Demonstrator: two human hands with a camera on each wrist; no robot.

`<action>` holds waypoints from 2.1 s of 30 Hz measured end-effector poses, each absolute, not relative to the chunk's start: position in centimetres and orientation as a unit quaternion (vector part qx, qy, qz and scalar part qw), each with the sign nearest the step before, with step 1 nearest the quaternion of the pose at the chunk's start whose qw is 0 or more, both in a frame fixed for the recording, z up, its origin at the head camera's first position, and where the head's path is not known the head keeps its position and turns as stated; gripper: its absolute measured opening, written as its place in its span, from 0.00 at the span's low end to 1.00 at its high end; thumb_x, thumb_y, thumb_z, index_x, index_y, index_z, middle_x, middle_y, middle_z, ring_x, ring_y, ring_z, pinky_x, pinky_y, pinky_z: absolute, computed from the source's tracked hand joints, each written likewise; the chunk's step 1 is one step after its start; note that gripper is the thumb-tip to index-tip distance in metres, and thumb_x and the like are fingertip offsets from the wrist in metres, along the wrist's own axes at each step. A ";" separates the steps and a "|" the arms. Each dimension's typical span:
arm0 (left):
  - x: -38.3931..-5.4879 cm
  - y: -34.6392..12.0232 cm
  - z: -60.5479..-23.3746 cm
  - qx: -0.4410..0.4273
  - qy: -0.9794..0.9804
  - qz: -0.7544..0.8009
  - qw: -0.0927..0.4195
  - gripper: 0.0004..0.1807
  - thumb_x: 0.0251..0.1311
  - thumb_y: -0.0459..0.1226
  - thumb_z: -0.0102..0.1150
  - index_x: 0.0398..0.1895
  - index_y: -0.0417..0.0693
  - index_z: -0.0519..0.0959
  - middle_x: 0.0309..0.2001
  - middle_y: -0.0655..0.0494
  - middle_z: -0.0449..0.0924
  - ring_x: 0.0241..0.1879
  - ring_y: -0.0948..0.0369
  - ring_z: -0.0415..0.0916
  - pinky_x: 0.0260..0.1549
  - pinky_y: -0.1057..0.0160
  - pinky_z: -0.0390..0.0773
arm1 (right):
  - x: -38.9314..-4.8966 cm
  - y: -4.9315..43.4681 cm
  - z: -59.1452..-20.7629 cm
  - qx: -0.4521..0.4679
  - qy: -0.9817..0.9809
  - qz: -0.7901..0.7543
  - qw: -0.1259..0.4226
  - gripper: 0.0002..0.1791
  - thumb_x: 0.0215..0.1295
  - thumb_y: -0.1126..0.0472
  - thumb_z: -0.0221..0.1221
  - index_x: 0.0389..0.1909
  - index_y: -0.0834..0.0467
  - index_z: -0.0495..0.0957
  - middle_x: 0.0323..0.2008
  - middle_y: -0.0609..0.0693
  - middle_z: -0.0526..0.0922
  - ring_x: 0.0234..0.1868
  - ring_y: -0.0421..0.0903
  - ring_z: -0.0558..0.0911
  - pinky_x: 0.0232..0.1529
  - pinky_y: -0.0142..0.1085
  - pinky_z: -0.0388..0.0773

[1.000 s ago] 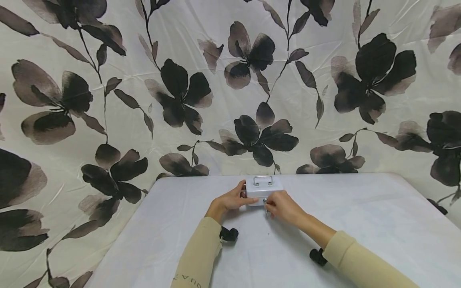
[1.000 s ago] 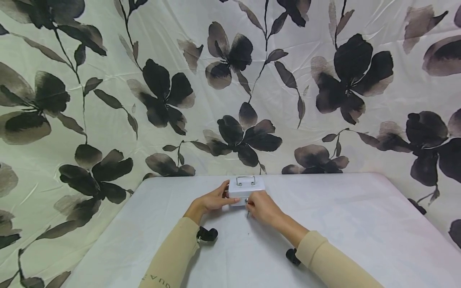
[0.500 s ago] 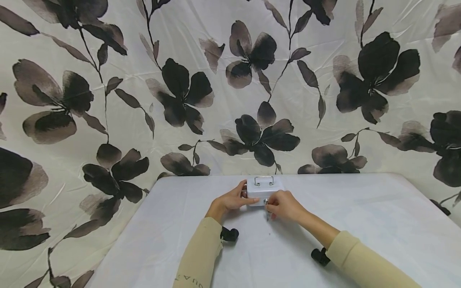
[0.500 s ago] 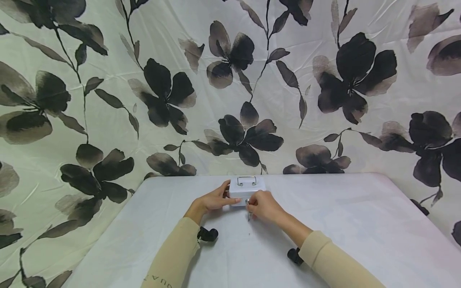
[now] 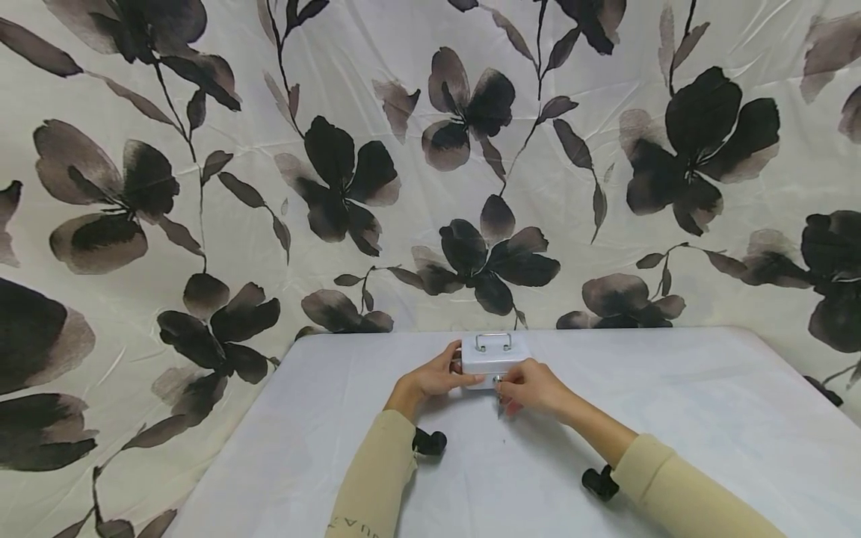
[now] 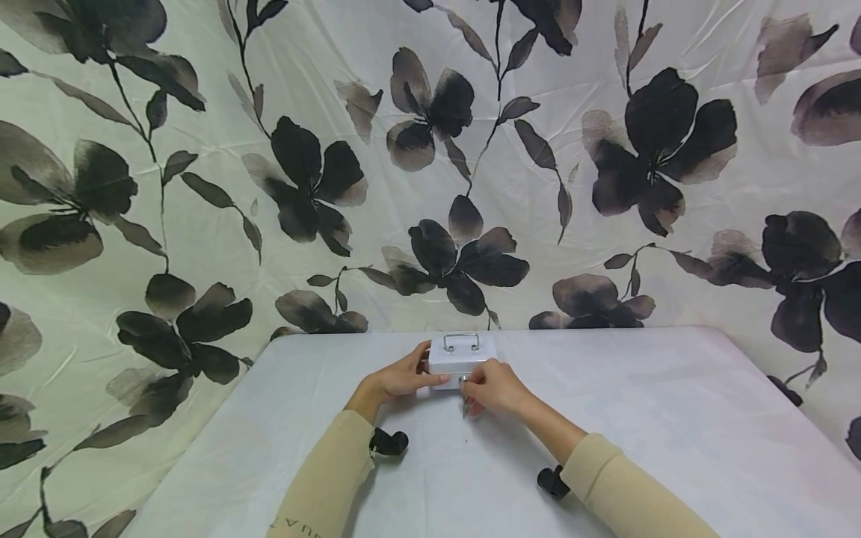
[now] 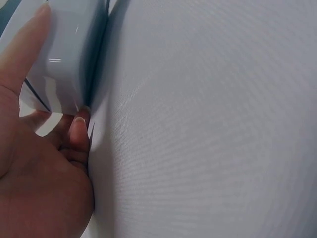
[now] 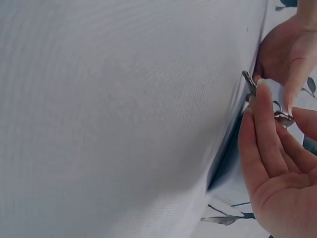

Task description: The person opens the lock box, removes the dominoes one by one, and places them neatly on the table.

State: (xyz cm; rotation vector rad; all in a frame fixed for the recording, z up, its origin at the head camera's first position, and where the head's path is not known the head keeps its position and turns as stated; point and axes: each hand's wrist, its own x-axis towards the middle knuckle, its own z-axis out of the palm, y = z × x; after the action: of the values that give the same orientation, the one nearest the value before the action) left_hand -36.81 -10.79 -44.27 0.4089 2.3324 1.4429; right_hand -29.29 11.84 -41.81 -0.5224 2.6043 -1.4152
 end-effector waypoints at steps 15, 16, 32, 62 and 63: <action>-36.7 -10.7 -44.1 0.146 0.822 0.521 0.178 0.51 0.60 0.45 0.74 0.79 0.48 0.53 0.63 0.48 0.69 0.57 0.54 0.67 0.64 0.49 0.61 | -29.4 11.9 -41.9 -0.147 0.799 -0.565 0.144 0.12 0.74 0.67 0.55 0.37 0.73 0.82 0.31 0.59 0.88 0.27 0.45 0.86 0.36 0.41 0.84; -36.7 -10.7 -44.2 0.146 0.821 0.522 0.178 0.51 0.60 0.45 0.74 0.79 0.48 0.53 0.63 0.48 0.69 0.57 0.54 0.68 0.64 0.49 0.61 | -29.5 12.0 -42.0 -0.144 0.795 -0.570 0.149 0.12 0.74 0.67 0.55 0.38 0.74 0.81 0.31 0.59 0.88 0.27 0.44 0.86 0.37 0.41 0.84; -36.9 -10.8 -44.5 0.137 0.818 0.529 0.181 0.51 0.59 0.45 0.75 0.79 0.50 0.54 0.64 0.49 0.70 0.58 0.54 0.68 0.66 0.48 0.60 | -29.3 11.8 -42.6 -0.095 0.716 -0.657 0.214 0.15 0.76 0.68 0.51 0.47 0.80 0.77 0.30 0.52 0.84 0.30 0.41 0.85 0.44 0.40 0.84; -36.9 -10.9 -44.5 0.148 0.823 0.519 0.177 0.51 0.60 0.45 0.74 0.80 0.48 0.53 0.63 0.49 0.71 0.56 0.55 0.69 0.64 0.50 0.63 | -28.9 11.7 -42.9 -0.010 0.610 -0.749 0.258 0.15 0.79 0.69 0.46 0.55 0.78 0.70 0.34 0.53 0.83 0.33 0.40 0.83 0.47 0.37 0.82; -36.9 -10.8 -44.5 0.147 0.823 0.519 0.177 0.51 0.60 0.45 0.74 0.80 0.48 0.53 0.63 0.49 0.71 0.56 0.56 0.69 0.64 0.51 0.63 | -28.9 11.8 -42.9 -0.014 0.618 -0.743 0.255 0.15 0.79 0.69 0.46 0.56 0.79 0.69 0.34 0.53 0.83 0.33 0.40 0.83 0.47 0.38 0.82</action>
State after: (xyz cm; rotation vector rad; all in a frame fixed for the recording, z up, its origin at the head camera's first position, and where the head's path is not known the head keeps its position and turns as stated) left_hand -36.94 -10.84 -44.46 0.4146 2.3294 1.4691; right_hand -28.86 11.76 -42.91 -0.0389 1.6791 -2.0190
